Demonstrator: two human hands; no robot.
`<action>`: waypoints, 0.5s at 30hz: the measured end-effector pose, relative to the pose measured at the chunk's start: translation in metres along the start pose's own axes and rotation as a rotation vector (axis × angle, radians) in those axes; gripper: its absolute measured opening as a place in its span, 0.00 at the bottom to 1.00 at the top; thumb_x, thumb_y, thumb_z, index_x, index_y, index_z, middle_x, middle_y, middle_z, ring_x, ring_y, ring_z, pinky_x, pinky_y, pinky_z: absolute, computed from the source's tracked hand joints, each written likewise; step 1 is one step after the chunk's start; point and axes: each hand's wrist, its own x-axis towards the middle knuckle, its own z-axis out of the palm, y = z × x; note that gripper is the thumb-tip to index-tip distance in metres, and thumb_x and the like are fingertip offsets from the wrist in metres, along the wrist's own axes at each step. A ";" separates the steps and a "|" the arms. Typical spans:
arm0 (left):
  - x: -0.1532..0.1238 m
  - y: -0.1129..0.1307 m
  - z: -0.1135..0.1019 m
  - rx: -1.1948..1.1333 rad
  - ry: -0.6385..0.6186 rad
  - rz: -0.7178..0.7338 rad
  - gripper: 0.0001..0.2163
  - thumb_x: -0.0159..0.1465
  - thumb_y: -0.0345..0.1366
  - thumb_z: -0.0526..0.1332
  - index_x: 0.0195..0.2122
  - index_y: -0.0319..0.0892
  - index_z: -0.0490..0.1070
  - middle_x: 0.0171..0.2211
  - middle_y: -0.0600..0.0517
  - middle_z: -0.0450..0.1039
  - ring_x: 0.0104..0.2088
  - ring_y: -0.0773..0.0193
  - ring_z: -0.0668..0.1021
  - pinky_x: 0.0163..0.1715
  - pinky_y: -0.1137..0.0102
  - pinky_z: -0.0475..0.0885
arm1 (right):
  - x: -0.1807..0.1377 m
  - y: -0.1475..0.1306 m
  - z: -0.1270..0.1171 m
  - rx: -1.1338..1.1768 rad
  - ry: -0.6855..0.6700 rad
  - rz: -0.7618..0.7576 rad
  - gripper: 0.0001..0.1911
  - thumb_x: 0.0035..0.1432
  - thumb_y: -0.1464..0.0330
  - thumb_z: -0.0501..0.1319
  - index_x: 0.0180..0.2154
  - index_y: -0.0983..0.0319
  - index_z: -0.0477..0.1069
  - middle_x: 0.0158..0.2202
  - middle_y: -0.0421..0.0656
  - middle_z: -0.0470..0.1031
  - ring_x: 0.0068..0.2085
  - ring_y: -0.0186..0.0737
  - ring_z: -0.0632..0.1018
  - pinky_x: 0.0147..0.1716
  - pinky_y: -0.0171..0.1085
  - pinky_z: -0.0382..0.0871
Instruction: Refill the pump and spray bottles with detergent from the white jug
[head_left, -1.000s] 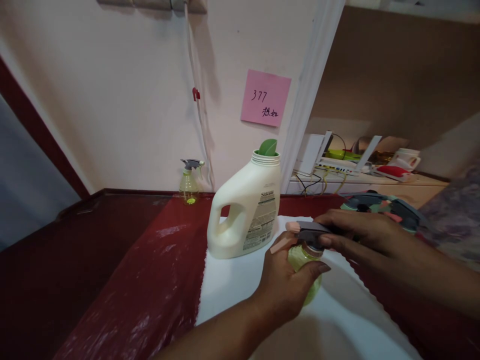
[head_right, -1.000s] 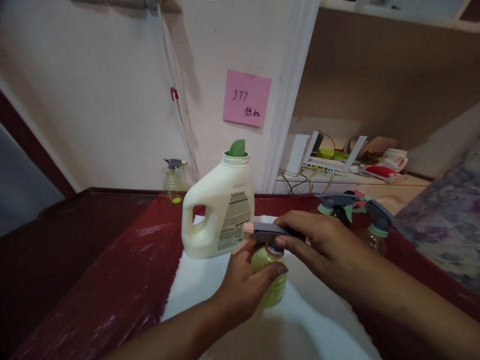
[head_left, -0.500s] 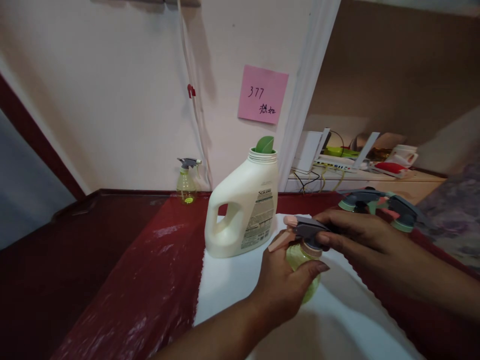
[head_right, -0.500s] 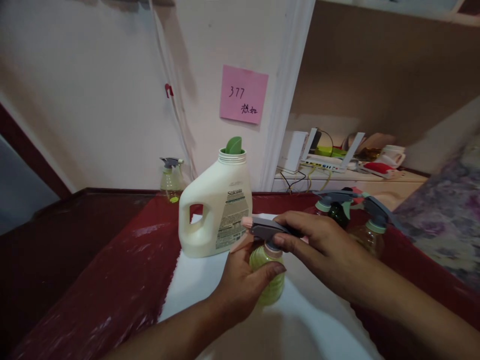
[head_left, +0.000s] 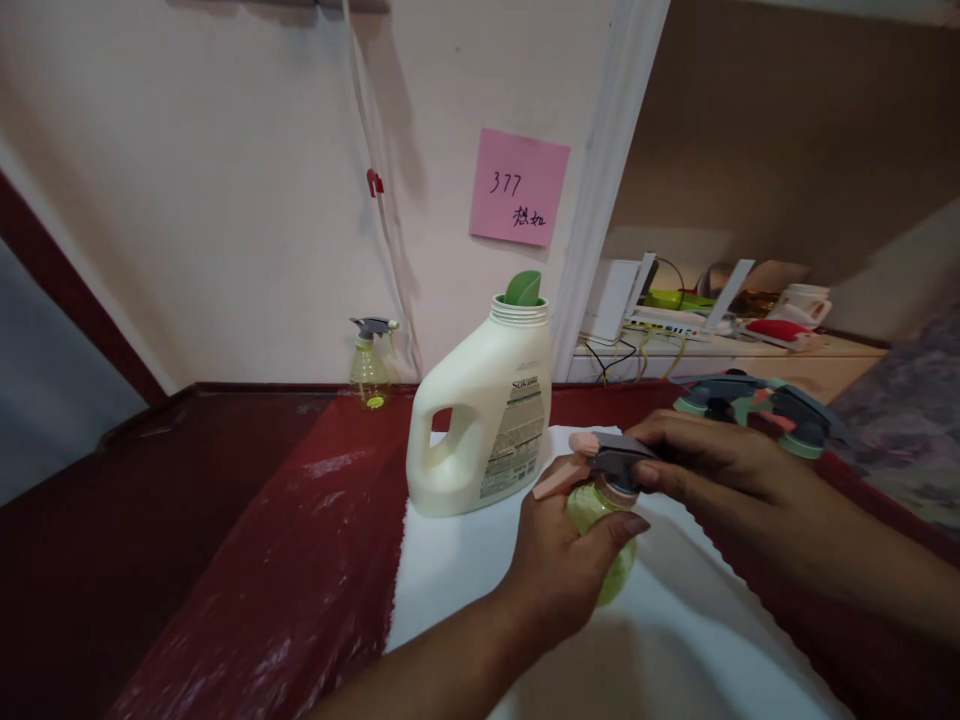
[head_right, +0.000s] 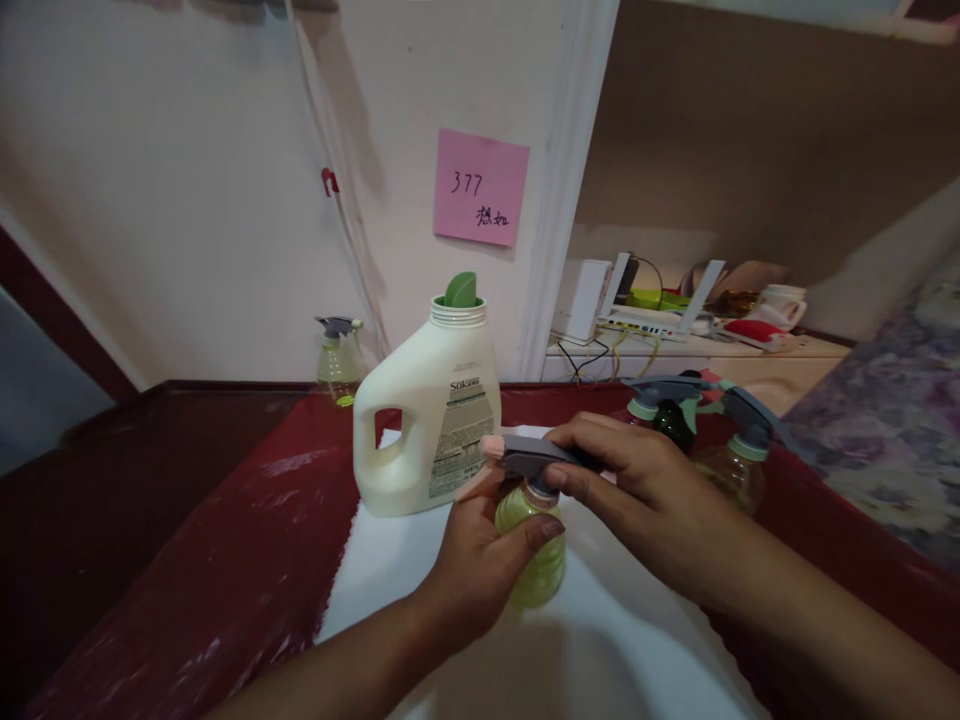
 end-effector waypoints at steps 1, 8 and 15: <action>0.000 -0.001 0.000 -0.012 -0.010 -0.002 0.16 0.56 0.28 0.70 0.46 0.47 0.79 0.45 0.54 0.78 0.48 0.57 0.77 0.53 0.64 0.69 | 0.000 0.001 0.000 -0.002 0.009 -0.008 0.16 0.67 0.51 0.61 0.38 0.56 0.77 0.36 0.40 0.79 0.39 0.47 0.79 0.38 0.42 0.68; 0.000 -0.002 0.001 -0.029 -0.035 0.034 0.20 0.57 0.27 0.70 0.50 0.48 0.79 0.46 0.53 0.77 0.50 0.56 0.76 0.56 0.62 0.68 | -0.002 0.009 0.006 -0.008 0.031 -0.064 0.12 0.69 0.55 0.60 0.40 0.54 0.77 0.36 0.39 0.78 0.38 0.43 0.78 0.37 0.40 0.68; 0.000 0.002 0.003 -0.084 -0.026 0.039 0.19 0.56 0.28 0.72 0.49 0.47 0.80 0.45 0.52 0.78 0.50 0.54 0.77 0.55 0.61 0.69 | -0.008 0.018 0.012 -0.049 0.115 -0.150 0.08 0.71 0.59 0.60 0.42 0.52 0.75 0.38 0.38 0.76 0.40 0.41 0.77 0.37 0.38 0.68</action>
